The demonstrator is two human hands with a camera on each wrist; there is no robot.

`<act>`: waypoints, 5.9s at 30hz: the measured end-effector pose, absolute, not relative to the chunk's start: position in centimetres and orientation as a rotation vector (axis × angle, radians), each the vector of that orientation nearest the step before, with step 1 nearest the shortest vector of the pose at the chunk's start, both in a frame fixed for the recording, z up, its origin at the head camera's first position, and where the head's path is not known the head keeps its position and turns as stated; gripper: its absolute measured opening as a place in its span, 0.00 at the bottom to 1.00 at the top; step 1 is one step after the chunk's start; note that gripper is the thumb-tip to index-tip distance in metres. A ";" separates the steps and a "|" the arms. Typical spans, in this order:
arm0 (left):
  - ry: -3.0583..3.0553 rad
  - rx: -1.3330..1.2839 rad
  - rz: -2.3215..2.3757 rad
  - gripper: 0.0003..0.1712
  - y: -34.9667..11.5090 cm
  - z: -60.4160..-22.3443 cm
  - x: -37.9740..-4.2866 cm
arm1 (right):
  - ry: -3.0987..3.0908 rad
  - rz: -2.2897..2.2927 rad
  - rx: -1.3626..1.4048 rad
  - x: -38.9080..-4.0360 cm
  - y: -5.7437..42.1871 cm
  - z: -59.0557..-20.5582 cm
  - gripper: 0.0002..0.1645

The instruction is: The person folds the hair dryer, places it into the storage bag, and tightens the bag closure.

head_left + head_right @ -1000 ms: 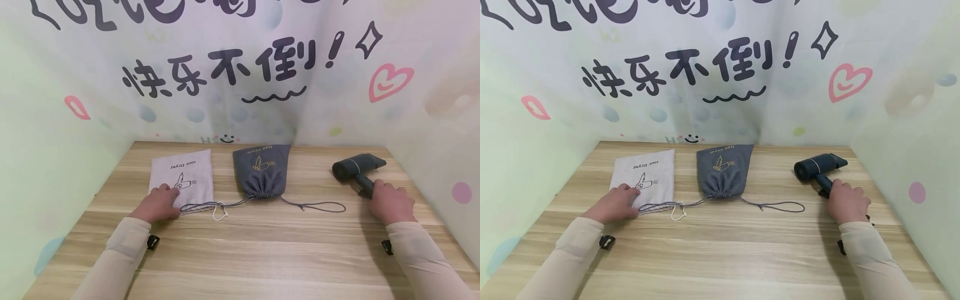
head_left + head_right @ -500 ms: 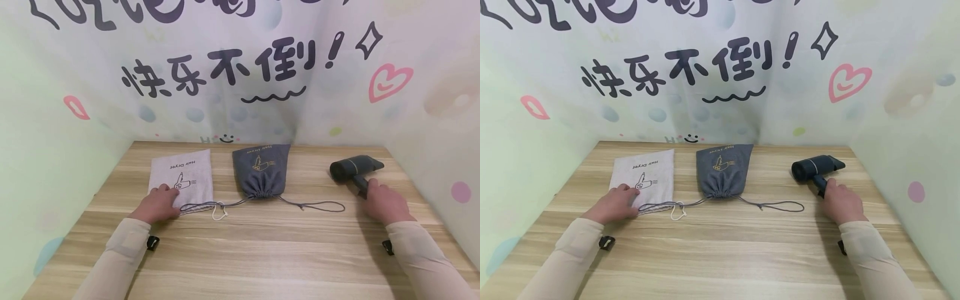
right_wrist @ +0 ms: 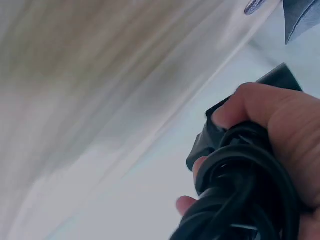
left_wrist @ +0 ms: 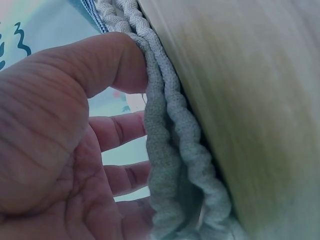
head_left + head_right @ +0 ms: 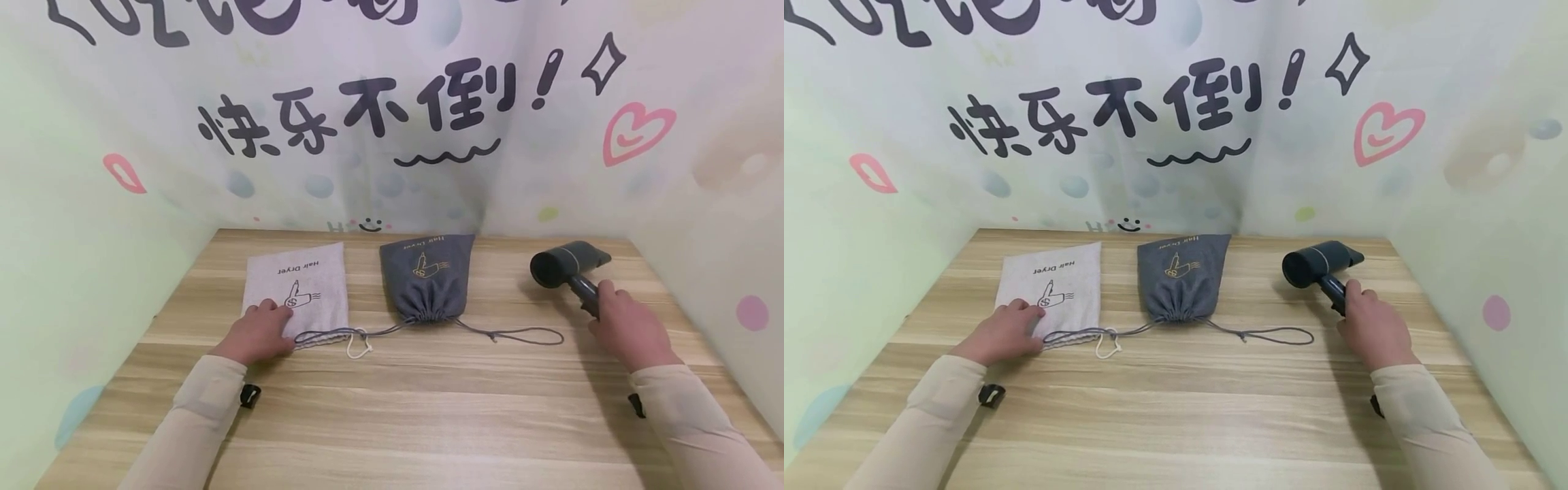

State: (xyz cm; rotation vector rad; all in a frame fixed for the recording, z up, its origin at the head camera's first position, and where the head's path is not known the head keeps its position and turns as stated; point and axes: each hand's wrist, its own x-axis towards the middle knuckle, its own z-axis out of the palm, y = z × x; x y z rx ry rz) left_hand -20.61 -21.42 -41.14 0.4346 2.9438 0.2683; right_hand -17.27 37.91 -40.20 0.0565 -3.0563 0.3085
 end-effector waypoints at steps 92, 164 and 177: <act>2.949 0.431 0.227 0.35 -21.2 -41.1 -20.3 | -2.370 -0.146 0.527 -15.8 31.7 -39.2 0.19; 3.420 1.304 0.638 0.46 -1.6 -35.8 -15.8 | -2.285 -0.036 0.633 -15.4 21.4 -36.5 0.22; 3.541 1.310 0.487 0.36 -2.1 -36.0 -16.0 | -2.295 -0.025 0.685 -15.8 20.5 -36.7 0.28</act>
